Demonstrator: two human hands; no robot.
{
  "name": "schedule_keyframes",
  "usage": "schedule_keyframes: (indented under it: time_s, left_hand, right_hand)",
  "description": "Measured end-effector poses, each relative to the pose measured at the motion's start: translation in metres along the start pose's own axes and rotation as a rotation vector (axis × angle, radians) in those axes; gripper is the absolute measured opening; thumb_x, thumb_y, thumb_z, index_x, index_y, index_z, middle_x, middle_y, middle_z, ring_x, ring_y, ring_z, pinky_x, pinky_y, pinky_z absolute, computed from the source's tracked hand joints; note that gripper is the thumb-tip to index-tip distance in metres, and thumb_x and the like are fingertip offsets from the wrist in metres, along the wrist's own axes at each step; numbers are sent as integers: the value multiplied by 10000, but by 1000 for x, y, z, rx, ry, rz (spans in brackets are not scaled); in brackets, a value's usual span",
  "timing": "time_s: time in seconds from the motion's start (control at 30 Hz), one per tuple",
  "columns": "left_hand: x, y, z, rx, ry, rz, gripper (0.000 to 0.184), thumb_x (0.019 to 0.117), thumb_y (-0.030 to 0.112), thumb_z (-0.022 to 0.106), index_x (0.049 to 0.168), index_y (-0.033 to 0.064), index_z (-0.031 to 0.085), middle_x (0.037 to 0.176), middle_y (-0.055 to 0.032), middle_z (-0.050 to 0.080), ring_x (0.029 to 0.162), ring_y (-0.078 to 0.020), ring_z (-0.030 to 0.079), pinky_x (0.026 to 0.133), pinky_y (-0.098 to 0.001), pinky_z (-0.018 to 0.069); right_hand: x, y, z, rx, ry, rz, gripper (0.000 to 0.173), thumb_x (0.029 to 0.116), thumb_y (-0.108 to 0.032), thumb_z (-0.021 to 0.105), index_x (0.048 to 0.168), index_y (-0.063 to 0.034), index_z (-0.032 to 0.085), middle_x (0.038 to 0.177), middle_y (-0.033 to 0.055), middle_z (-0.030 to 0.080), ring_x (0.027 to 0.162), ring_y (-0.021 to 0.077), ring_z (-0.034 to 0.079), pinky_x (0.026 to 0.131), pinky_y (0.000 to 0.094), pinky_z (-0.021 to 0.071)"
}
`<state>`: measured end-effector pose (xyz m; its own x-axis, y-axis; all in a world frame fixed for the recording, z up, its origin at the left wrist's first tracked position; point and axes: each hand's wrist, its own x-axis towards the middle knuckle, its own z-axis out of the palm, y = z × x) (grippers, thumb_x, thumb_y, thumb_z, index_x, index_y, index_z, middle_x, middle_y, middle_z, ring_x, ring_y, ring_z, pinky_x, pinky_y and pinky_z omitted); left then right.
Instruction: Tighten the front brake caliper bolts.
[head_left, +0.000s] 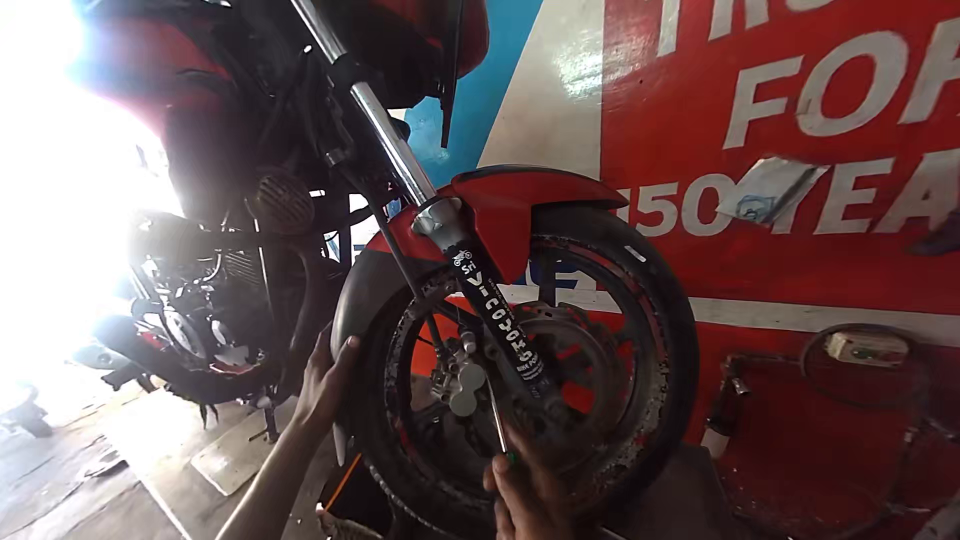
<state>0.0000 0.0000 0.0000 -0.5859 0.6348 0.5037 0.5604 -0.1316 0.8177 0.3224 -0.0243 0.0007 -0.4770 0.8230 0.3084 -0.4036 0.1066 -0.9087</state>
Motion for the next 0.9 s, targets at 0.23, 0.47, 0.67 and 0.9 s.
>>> schedule_keyframes:
  time_s: [0.23, 0.47, 0.67, 0.9]
  left_hand:
    - [0, -1, 2, -5, 7, -1, 634, 989, 538, 494, 1513, 185, 449, 1289, -82, 654, 1118, -152, 657, 973, -440, 538]
    - [10, -14, -1, -87, -66, 0, 640, 1008, 532, 473, 1550, 200, 398, 1357, -77, 623, 1171, -162, 637, 999, -443, 527]
    - [6, -6, -1, -2, 3, -23, 645, 995, 540, 525, 1552, 233, 418, 1330, -131, 647, 1178, -253, 650, 998, -547, 510]
    - [3, -5, -1, 31, 4, -42, 760, 952, 610, 549, 1593, 253, 354, 1376, -152, 623, 1244, -277, 621, 1041, -575, 480]
  right_hand:
    - [3, 67, -4, 11, 180, 50, 484, 1058, -60, 446, 1535, 13, 409, 861, 48, 625, 414, 58, 380, 354, 225, 368]
    - [3, 87, 12, -53, 208, -20, 508, 1052, -101, 453, 1535, 43, 392, 828, 38, 611, 401, 62, 372, 337, 227, 363]
    - [-15, 65, -29, -155, 26, -16, 518, 1064, -74, 416, 1549, 79, 315, 903, 83, 688, 421, 50, 414, 359, 217, 375]
    - [-12, 43, -42, -288, 5, 43, 479, 1079, -84, 400, 1537, 51, 365, 873, 66, 717, 445, 81, 526, 382, 239, 462]
